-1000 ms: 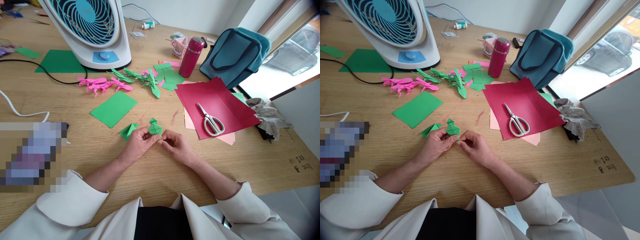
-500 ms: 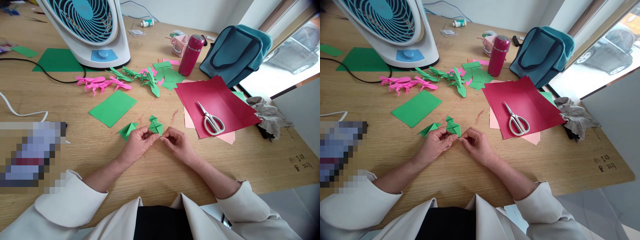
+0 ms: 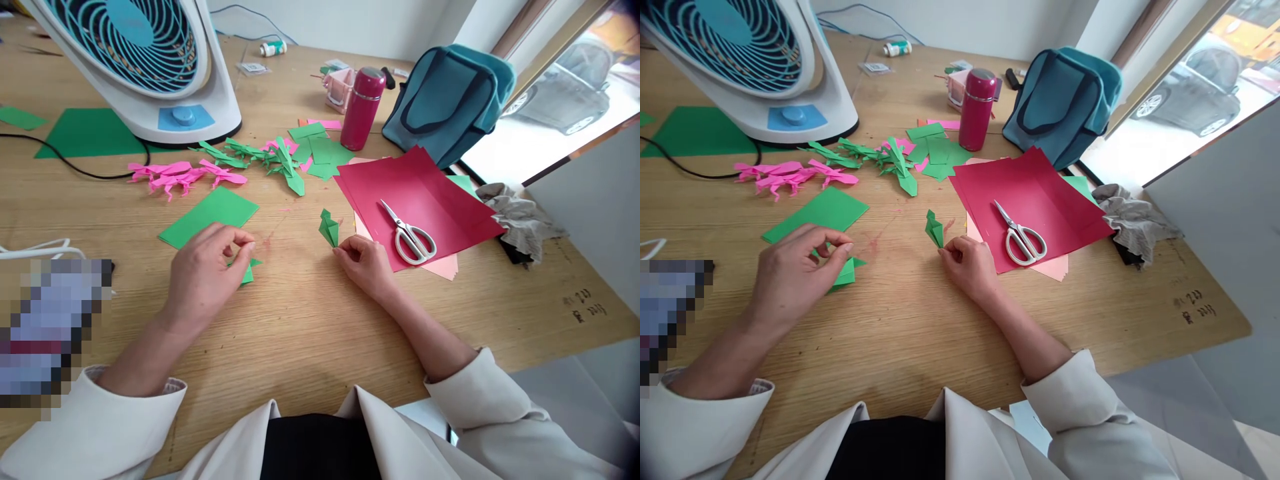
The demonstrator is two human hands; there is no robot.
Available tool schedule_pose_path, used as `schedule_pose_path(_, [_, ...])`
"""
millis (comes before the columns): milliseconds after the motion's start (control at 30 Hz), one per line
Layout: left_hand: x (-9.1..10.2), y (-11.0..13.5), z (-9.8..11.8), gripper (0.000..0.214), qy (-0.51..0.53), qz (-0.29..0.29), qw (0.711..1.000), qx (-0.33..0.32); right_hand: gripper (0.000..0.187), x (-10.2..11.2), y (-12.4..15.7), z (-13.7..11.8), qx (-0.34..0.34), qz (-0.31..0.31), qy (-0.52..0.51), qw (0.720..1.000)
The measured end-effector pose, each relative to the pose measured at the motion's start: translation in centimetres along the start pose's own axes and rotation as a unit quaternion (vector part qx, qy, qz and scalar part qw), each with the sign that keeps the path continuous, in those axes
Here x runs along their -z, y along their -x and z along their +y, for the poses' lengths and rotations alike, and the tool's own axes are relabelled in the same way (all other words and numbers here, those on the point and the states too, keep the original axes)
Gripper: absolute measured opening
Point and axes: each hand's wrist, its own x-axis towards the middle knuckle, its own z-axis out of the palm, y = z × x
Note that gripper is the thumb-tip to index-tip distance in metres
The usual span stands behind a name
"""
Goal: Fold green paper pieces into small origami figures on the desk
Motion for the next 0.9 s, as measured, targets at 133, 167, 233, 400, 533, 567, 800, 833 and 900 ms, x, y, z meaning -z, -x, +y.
schedule_pose_path(133, [0.5, -0.1, -1.0, 0.013, -0.098, -0.043, 0.994, 0.035, 0.024, 0.2, -0.1, 0.1, 0.017, -0.021, 0.059, 0.998])
schedule_pose_path(167, [0.5, -0.1, -1.1, 0.013, -0.109, -0.068, 0.991, 0.044, 0.025, 0.2, -0.1, 0.1, 0.017, -0.022, 0.070, 0.997])
schedule_pose_path(233, [0.6, -0.1, -1.0, 0.016, -0.120, -0.113, 0.984, 0.067, 0.027, 0.3, -0.1, 0.2, 0.017, -0.021, 0.090, 0.996])
schedule_pose_path(400, [0.7, -0.4, -0.6, 0.020, -0.126, -0.170, 0.971, 0.112, 0.030, 0.4, -0.1, 0.3, 0.029, -0.010, 0.112, 0.993])
schedule_pose_path(533, [1.1, -0.4, -0.7, 0.021, -0.135, -0.192, 0.964, 0.122, 0.031, 0.3, 0.0, 0.1, 0.042, 0.003, 0.089, 0.995])
schedule_pose_path(567, [1.2, -0.4, -0.8, 0.022, -0.142, -0.197, 0.962, 0.125, 0.031, 0.2, 0.0, 0.1, 0.046, 0.006, 0.082, 0.996])
schedule_pose_path(800, [1.0, 0.1, -2.7, 0.023, -0.151, -0.190, 0.965, 0.099, 0.028, -0.3, 0.6, -0.5, 0.084, -0.011, 0.068, 0.994])
schedule_pose_path(833, [0.9, 0.2, -3.1, 0.025, -0.143, -0.180, 0.969, 0.094, 0.027, -0.3, 0.7, -0.5, 0.088, -0.020, 0.068, 0.994])
schedule_pose_path(900, [0.7, 0.3, -3.6, 0.028, -0.117, -0.164, 0.977, 0.074, 0.027, -0.3, 0.9, -0.7, 0.091, -0.033, 0.070, 0.993])
